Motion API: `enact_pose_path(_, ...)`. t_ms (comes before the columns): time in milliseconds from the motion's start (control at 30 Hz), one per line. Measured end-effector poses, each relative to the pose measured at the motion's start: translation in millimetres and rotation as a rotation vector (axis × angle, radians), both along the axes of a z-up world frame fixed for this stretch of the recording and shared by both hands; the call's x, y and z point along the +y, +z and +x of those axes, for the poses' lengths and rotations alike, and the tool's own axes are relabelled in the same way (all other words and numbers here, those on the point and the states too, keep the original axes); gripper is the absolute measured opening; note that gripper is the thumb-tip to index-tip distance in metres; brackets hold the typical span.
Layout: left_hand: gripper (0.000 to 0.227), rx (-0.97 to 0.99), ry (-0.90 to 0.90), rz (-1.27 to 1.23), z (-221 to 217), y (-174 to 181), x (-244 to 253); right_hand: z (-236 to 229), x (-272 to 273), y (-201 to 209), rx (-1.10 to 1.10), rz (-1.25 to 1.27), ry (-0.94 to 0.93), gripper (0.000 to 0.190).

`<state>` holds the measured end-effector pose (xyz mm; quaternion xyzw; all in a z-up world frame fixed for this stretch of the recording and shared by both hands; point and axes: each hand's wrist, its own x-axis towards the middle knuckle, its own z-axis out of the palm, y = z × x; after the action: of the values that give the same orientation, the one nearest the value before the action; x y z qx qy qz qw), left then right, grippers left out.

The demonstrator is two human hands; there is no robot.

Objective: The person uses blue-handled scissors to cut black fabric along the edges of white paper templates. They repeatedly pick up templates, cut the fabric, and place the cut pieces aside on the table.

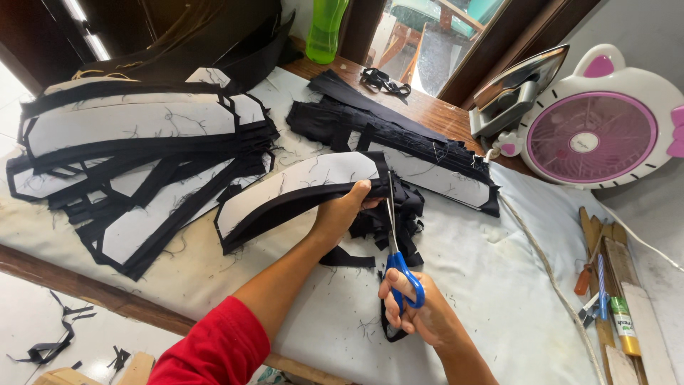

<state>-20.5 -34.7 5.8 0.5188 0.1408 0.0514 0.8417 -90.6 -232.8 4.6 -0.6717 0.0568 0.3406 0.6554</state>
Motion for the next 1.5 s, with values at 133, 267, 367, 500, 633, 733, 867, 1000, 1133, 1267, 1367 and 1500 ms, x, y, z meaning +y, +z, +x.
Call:
enact_pose_path(133, 0.023, 0.020, -0.025, -0.006, -6.3, 12.5, 3.5, -1.1, 2.0, 4.5, -0.018, 0.000, 0.010, 0.047)
enact_pose_path(267, 0.025, 0.014, -0.043, -0.013, -4.2, 11.1, 3.2, -1.6, 3.3, 2.9, -0.035, -0.019, -0.004, 0.046)
enact_pose_path(367, 0.024, -0.021, -0.026, -0.059, -0.6, 5.6, 3.5, -2.3, 4.0, 3.1, -0.050, -0.030, -0.010, 0.044)
enact_pose_path(500, 0.026, 0.004, -0.048, -0.054, 1.5, 1.7, 4.2, -1.1, 2.6, -0.7, -0.044, -0.020, -0.005, 0.043)
enact_pose_path(633, 0.028, 0.140, -0.106, 0.146, -10.9, 15.3, 5.6, -0.8, 1.2, 1.3, -0.032, 0.054, -0.006, 0.046)
enact_pose_path(733, 0.024, -0.015, -0.120, 0.201, -14.6, 15.1, 4.4, 0.0, -0.9, -1.1, -0.027, 0.098, -0.008, 0.051)
enact_pose_path(867, 0.024, 0.001, -0.119, 0.195, -15.4, 15.9, 5.0, 0.2, -0.2, -1.9, -0.022, 0.096, -0.019, 0.049)
enact_pose_path(1000, 0.023, -0.044, -0.124, 0.188, -12.8, 11.1, 3.8, 0.3, -0.1, -2.7, -0.023, 0.106, -0.024, 0.050)
enact_pose_path(1133, 0.020, -0.106, -0.135, 0.119, -9.6, 3.1, 2.8, -0.2, 0.9, -0.8, -0.016, 0.108, -0.024, 0.050)
enact_pose_path(1267, 0.022, -0.032, -0.126, 0.152, -10.0, 5.6, 3.2, -2.7, 4.5, 6.3, -0.029, 0.032, -0.039, 0.048)
enact_pose_path(1367, 0.023, -0.012, -0.129, 0.156, -12.1, 10.8, 4.2, -2.2, 3.6, 4.3, -0.043, 0.001, -0.045, 0.047)
enact_pose_path(1500, 0.025, 0.017, -0.126, 0.216, -11.8, 12.6, 6.9, -0.8, 1.7, 1.3, -0.073, -0.035, -0.038, 0.047)
